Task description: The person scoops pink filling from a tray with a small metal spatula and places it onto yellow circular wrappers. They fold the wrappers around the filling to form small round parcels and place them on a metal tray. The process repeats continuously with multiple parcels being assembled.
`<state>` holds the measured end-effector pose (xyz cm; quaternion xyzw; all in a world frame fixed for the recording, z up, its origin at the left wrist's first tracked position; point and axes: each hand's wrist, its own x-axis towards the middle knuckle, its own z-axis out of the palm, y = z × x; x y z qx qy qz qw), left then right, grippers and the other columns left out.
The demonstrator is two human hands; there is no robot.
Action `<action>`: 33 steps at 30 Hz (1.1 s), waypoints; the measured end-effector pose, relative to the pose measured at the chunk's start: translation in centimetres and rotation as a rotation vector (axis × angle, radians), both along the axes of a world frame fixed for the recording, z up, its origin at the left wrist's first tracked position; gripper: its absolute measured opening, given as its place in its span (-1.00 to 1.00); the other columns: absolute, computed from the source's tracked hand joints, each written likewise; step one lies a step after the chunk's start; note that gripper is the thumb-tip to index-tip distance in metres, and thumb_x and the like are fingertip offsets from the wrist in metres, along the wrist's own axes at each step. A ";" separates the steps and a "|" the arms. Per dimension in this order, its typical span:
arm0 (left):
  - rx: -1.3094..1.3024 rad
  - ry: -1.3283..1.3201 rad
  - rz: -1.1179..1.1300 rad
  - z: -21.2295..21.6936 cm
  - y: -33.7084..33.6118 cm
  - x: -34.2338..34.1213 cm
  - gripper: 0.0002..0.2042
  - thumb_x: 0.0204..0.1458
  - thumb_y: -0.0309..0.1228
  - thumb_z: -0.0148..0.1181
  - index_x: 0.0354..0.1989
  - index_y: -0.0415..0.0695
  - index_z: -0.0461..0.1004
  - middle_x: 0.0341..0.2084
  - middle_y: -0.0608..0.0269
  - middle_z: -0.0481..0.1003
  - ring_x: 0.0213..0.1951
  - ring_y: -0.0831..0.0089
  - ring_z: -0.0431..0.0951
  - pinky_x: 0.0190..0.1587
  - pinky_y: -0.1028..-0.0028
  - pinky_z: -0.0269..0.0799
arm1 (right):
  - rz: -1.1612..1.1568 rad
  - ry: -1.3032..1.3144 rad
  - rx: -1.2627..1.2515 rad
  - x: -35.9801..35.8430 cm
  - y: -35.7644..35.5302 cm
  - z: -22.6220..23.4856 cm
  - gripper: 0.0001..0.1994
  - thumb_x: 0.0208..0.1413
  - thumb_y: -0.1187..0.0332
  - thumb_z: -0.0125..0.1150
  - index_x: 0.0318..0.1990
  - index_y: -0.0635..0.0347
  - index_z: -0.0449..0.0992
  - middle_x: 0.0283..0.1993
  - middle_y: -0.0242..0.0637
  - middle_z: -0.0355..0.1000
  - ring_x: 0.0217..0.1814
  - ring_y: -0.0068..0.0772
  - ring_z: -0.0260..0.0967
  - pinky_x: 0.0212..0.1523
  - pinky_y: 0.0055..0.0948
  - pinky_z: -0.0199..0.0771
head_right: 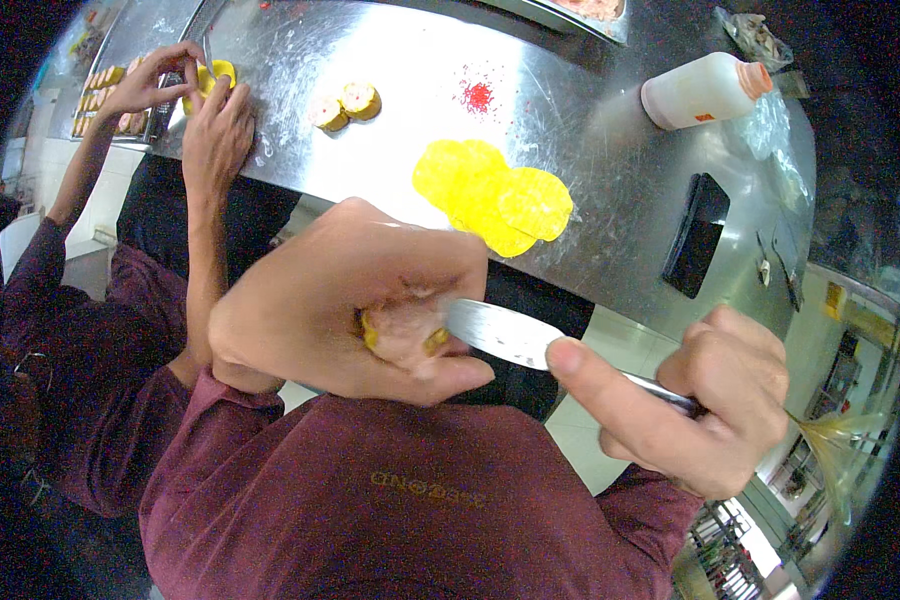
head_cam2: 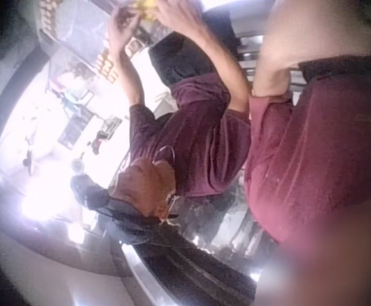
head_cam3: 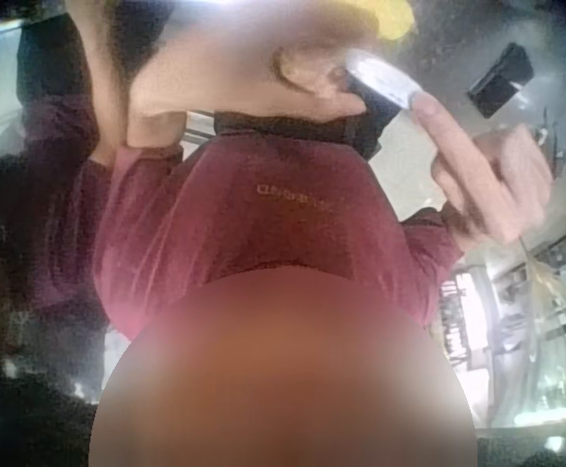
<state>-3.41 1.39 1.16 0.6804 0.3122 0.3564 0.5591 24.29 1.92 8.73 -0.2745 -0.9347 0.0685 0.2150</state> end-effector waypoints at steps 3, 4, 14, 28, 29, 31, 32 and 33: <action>-0.031 -0.168 0.083 0.0 0.2 0.1 -0.70 -0.05 -0.32 0.66 -0.38 -0.11 0.56 -0.61 0.31 0.49 -0.56 0.49 0.48 -0.45 0.45 0.38 | 0.049 0.056 -0.038 0.8 0.4 0.0 -0.55 -0.39 0.32 0.49 -0.16 -0.06 0.87 -0.56 -0.61 -0.10 -0.63 -0.58 -0.07 -0.58 -0.47 -0.21; -0.023 -0.132 0.092 0.2 0.2 -0.3 -0.69 -0.05 -0.31 0.67 -0.39 -0.11 0.56 -0.61 0.31 0.49 -0.55 0.50 0.48 -0.45 0.46 0.38 | 0.055 0.089 -0.033 0.9 0.4 -0.1 -0.52 -0.36 0.39 0.56 -0.11 -0.11 0.87 -0.56 -0.62 -0.11 -0.64 -0.61 -0.07 -0.60 -0.49 -0.22; 0.125 0.058 -0.075 0.1 0.5 1.2 -0.68 -0.03 -0.31 0.61 -0.45 -0.14 0.49 -0.60 0.23 0.47 -0.56 0.32 0.48 -0.46 0.39 0.37 | 0.027 -0.042 0.043 -0.7 -0.8 -0.8 -0.36 -0.64 0.22 0.07 -0.24 -0.08 0.88 -0.56 -0.56 -0.07 -0.62 -0.54 -0.07 -0.56 -0.44 -0.21; 0.151 0.065 -0.041 0.6 0.6 0.1 -0.68 -0.07 -0.35 0.65 -0.34 -0.11 0.52 -0.63 0.41 0.48 -0.58 0.52 0.46 -0.49 0.48 0.34 | -0.009 0.129 0.055 0.4 -0.6 -1.1 -0.66 -0.33 0.30 0.50 -0.25 0.00 0.86 -0.55 -0.58 -0.05 -0.61 -0.57 -0.10 -0.55 -0.45 -0.24; 0.062 0.016 -0.030 0.7 0.5 0.3 -0.68 -0.07 -0.35 0.65 -0.37 -0.11 0.51 -0.64 0.42 0.47 -0.59 0.53 0.45 -0.49 0.48 0.33 | 0.001 0.142 0.050 0.4 -0.6 -1.1 -0.66 -0.33 0.30 0.51 -0.25 0.00 0.86 -0.55 -0.58 -0.05 -0.61 -0.57 -0.10 -0.55 -0.45 -0.24; -0.086 -0.084 -0.014 0.9 0.3 0.8 -0.68 -0.08 -0.34 0.65 -0.41 -0.10 0.51 -0.65 0.42 0.45 -0.59 0.55 0.42 -0.49 0.49 0.32 | 0.015 0.146 0.035 0.2 -0.6 -1.1 -0.65 -0.34 0.30 0.52 -0.24 -0.02 0.86 -0.54 -0.57 -0.04 -0.62 -0.57 -0.08 -0.56 -0.45 -0.23; -0.056 -0.077 -0.016 0.8 0.3 1.1 -0.68 -0.08 -0.33 0.65 -0.43 -0.10 0.51 -0.66 0.42 0.44 -0.60 0.56 0.41 -0.49 0.49 0.32 | 0.014 0.154 0.048 0.1 -0.7 -1.2 -0.64 -0.35 0.31 0.52 -0.24 -0.02 0.86 -0.54 -0.57 -0.04 -0.62 -0.57 -0.08 -0.56 -0.46 -0.23; 0.004 -0.072 -0.024 0.7 0.4 1.4 -0.68 -0.07 -0.33 0.64 -0.42 -0.11 0.51 -0.66 0.41 0.43 -0.60 0.56 0.41 -0.49 0.48 0.32 | 0.036 0.146 0.029 0.0 -0.7 -1.2 -0.64 -0.36 0.32 0.52 -0.24 -0.03 0.86 -0.53 -0.57 -0.03 -0.62 -0.57 -0.08 -0.56 -0.46 -0.23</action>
